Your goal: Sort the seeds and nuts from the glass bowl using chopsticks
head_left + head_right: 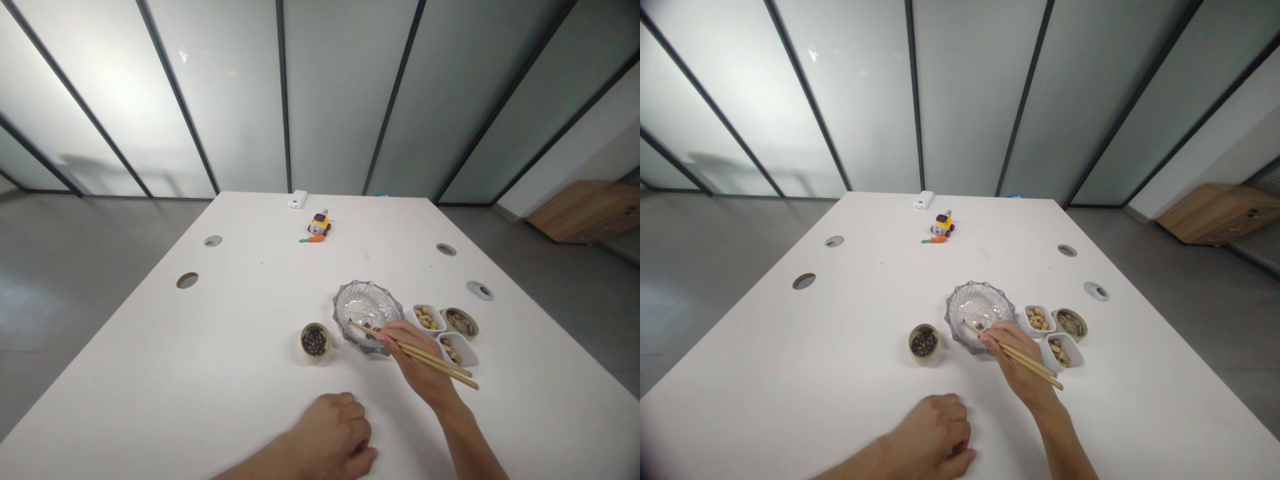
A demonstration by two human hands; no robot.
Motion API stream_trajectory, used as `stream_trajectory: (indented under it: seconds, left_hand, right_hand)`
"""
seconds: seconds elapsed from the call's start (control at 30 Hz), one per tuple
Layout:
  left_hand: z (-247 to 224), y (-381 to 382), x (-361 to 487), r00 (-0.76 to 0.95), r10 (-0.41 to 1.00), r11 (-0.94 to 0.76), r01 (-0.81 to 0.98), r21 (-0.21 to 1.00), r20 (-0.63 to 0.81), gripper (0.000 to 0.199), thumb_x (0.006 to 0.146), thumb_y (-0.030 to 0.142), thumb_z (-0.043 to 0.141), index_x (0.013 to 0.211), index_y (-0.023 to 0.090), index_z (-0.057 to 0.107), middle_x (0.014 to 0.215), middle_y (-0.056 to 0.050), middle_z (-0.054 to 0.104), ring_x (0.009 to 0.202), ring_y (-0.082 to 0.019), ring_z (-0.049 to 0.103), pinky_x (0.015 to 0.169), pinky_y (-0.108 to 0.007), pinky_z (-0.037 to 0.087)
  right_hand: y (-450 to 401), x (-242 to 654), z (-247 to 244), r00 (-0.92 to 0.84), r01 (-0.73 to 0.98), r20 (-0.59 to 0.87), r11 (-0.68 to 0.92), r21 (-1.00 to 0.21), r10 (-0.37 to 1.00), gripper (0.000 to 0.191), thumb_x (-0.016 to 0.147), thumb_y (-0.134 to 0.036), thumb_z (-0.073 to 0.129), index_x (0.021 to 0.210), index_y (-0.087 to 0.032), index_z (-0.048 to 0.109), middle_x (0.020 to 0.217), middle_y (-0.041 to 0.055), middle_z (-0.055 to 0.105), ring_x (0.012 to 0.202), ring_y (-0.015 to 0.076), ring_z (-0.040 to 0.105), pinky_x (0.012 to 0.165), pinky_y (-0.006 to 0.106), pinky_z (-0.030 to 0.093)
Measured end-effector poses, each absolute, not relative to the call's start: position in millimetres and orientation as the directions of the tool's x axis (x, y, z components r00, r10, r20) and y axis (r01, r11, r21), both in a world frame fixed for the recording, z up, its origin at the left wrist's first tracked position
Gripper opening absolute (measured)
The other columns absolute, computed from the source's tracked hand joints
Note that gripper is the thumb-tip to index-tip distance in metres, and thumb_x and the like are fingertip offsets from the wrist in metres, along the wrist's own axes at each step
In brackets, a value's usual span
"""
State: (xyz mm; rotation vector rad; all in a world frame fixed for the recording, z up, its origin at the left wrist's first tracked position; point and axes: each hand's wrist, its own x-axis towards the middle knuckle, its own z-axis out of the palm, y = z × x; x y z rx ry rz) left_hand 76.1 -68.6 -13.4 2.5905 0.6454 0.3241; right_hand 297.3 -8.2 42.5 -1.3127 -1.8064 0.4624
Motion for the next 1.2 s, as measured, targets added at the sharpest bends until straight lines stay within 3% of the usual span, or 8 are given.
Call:
stream_trajectory:
  seconds: [0.23,0.4,0.57,0.67,0.97,1.2]
  left_hand:
    - [-11.0,-68.6,77.6,0.859,0.496,-0.8,0.397,0.45,0.125,0.029,0.091,0.037,0.073,0.076,0.02,0.055,0.081,0.002,0.066,0.075,-0.016,0.059,0.07,-0.028,0.045]
    - [-13.4,-69.1,77.9,0.852,0.501,-0.803,0.391,0.45,0.152,0.028,0.092,0.037,0.072,0.078,0.021,0.055,0.082,0.002,0.067,0.077,-0.016,0.06,0.074,-0.028,0.046]
    - [-15.4,-68.9,76.9,0.863,0.486,-0.802,0.38,0.462,0.134,0.028,0.093,0.036,0.072,0.078,0.021,0.055,0.082,0.002,0.066,0.076,-0.016,0.06,0.071,-0.028,0.045]
    - [-17.0,-68.5,76.5,0.869,0.482,-0.796,0.38,0.471,0.114,0.029,0.093,0.035,0.071,0.076,0.02,0.054,0.08,0.001,0.066,0.075,-0.016,0.059,0.07,-0.027,0.044]
    - [-23.8,-70.5,76.6,0.853,0.504,-0.784,0.387,0.485,0.135,0.03,0.091,0.035,0.074,0.077,0.021,0.053,0.081,0.002,0.065,0.075,-0.016,0.058,0.069,-0.027,0.043]
    - [-20.3,-69.1,76.8,0.859,0.5,-0.781,0.391,0.487,0.112,0.029,0.091,0.034,0.074,0.076,0.021,0.053,0.081,0.002,0.065,0.076,-0.016,0.057,0.069,-0.027,0.043]
  right_hand:
    - [-17.4,283.2,54.3,-0.047,0.503,0.535,0.483,-0.717,0.843,0.024,0.1,-0.034,0.059,0.086,-0.027,0.077,0.085,0.0045,0.076,0.083,0.0205,0.072,0.075,0.032,0.059]
    - [-20.7,264.2,56.6,-0.174,0.429,0.538,0.555,-0.712,0.825,0.024,0.101,-0.036,0.061,0.087,-0.026,0.077,0.083,0.0037,0.077,0.079,0.019,0.072,0.072,0.03,0.059]
    - [-13.1,291.3,53.8,-0.043,0.617,0.615,0.505,-0.603,0.787,0.023,0.101,-0.037,0.059,0.089,-0.025,0.074,0.085,0.0032,0.075,0.081,0.0189,0.071,0.076,0.031,0.057]
    - [-9.1,311.6,49.0,-0.035,0.713,0.588,0.432,-0.552,0.808,0.026,0.102,-0.041,0.058,0.087,-0.025,0.072,0.085,0.0032,0.074,0.082,0.0202,0.07,0.077,0.033,0.056]
    - [-4.9,318.5,40.4,-0.129,0.774,0.5,0.402,-0.489,0.857,0.028,0.104,-0.043,0.052,0.087,-0.025,0.067,0.086,0.0017,0.072,0.083,0.0195,0.069,0.08,0.033,0.054]
    - [-5.5,321.5,44.3,-0.155,0.795,0.516,0.417,-0.441,0.842,0.031,0.105,-0.044,0.051,0.088,-0.026,0.069,0.087,0.0017,0.074,0.084,0.0196,0.07,0.078,0.032,0.054]
